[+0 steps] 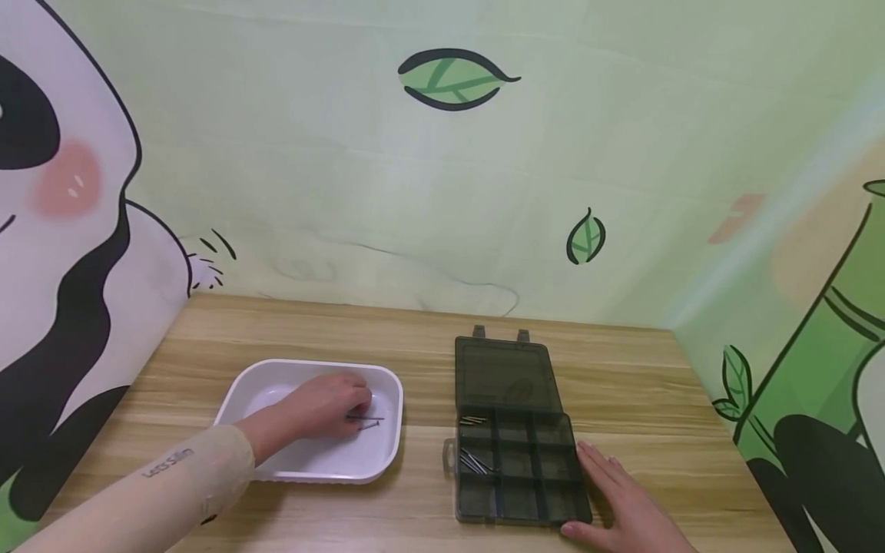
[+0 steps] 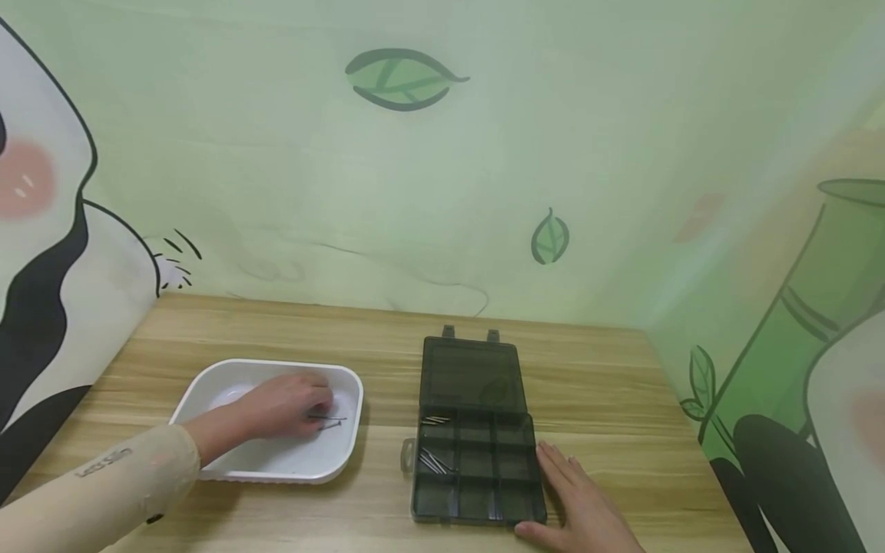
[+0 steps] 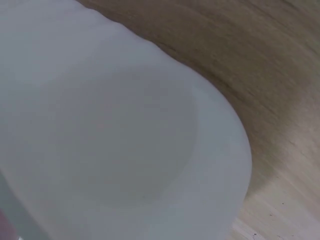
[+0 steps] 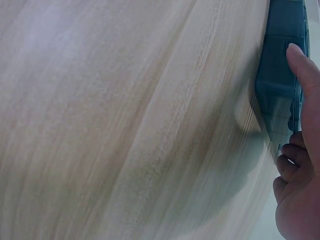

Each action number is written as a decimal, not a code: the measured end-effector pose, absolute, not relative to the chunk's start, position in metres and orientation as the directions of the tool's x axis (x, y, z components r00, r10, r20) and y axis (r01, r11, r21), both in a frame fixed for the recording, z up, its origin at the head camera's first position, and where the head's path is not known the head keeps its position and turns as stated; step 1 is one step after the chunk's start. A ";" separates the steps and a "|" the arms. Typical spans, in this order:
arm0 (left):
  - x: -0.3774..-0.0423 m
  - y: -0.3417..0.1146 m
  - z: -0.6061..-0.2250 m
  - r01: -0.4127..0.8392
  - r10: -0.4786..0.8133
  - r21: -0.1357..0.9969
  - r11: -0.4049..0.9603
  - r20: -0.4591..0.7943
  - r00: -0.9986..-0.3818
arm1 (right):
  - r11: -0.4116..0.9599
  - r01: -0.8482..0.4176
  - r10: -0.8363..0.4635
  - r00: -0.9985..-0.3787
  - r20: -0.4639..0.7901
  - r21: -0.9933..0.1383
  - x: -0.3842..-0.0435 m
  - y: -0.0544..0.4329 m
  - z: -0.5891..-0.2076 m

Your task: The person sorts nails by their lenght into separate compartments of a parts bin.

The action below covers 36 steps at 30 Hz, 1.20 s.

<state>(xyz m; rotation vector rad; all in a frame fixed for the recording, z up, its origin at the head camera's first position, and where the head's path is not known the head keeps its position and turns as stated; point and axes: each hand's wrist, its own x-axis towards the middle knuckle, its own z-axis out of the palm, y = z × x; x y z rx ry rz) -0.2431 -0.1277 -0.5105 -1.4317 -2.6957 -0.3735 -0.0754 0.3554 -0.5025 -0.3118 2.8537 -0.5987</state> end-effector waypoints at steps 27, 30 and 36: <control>-0.235 -0.133 -0.467 0.825 0.815 0.164 0.541 0.143 -0.562 | 0.893 -0.158 -0.248 -0.954 -0.170 -0.421 -0.077 0.355 -0.501; -0.235 -0.128 -0.457 0.838 0.824 0.150 0.525 0.156 -0.544 | 0.894 -0.158 -0.248 -0.954 -0.170 -0.419 -0.077 0.355 -0.500; -0.235 -0.114 -0.442 0.866 0.844 0.120 0.485 0.195 -0.500 | 0.889 -0.157 -0.250 -0.954 -0.168 -0.431 -0.076 0.355 -0.501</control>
